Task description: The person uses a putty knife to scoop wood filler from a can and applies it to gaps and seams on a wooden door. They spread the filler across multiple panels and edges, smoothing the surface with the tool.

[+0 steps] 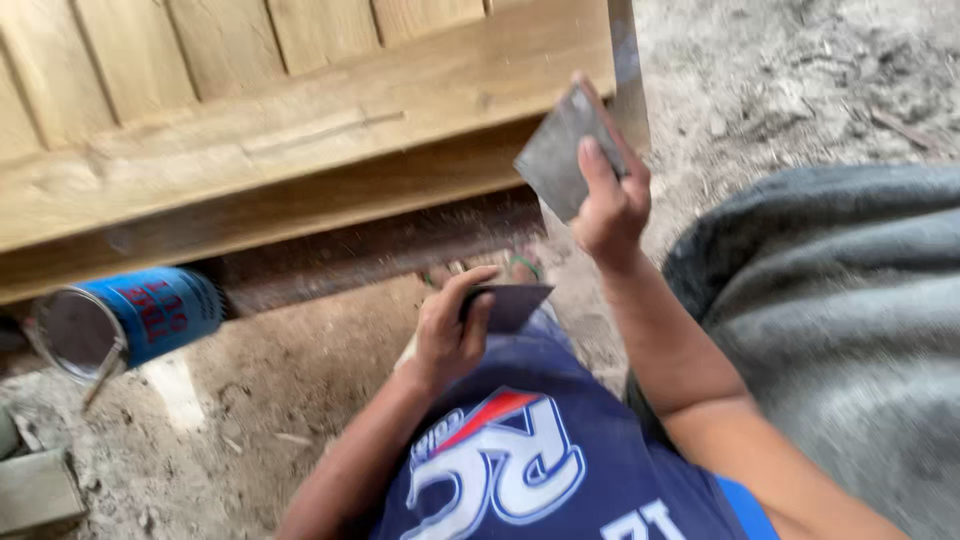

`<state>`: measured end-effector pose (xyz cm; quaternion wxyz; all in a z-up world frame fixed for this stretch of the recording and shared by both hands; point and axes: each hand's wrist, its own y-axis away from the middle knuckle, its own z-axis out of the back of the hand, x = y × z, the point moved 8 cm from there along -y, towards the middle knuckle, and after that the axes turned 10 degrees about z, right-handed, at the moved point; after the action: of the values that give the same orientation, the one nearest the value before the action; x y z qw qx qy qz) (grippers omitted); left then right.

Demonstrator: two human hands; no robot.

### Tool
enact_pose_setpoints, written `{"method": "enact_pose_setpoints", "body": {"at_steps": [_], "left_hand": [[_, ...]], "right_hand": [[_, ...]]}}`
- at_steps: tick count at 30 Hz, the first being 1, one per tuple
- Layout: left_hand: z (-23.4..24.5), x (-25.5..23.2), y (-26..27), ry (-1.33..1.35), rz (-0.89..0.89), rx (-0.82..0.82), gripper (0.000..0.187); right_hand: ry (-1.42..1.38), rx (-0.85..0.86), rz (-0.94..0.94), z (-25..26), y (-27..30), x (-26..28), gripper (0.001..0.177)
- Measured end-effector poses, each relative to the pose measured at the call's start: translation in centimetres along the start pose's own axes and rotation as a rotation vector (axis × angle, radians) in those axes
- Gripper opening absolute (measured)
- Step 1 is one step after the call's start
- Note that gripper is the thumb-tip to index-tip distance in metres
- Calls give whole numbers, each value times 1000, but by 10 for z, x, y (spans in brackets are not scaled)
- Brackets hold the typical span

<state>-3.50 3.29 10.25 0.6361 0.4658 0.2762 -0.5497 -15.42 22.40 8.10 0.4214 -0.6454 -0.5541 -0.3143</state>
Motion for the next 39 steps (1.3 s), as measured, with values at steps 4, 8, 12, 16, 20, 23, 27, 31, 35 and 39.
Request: {"method": "enact_pose_setpoints", "body": {"at_steps": [4,8,12,16,20,23,27,31,35,39], "left_hand": [[39,38,-21,399,89,-379,36],[34,62,-38,25,79,-319,42],[8,82,-46,171,133,-125,65],[31,88,-55,674,336,-81,74],[61,21,-60,774,60,-82,95],[95,-1,-52,573,-158,-64,104],[127,2,-29,676,-193,-126,106],[142,25,-9,701,-194,-235,106],[148,49,8,612,-251,-350,102],[172,86,-4,1473,-207,-43,100]], "right_hand": [[-284,286,-298,-24,49,-32,55],[770,526,-99,-59,125,-60,47],[565,420,-216,-71,120,-73,36],[489,479,-263,-79,101,-57,29],[575,616,133,-133,78,-10,29],[397,547,221,-161,60,-9,31],[325,517,147,-195,38,-15,30],[399,555,180,-223,47,-11,25],[536,224,52,-224,20,-28,27],[723,608,493,-291,79,15,26]]}}
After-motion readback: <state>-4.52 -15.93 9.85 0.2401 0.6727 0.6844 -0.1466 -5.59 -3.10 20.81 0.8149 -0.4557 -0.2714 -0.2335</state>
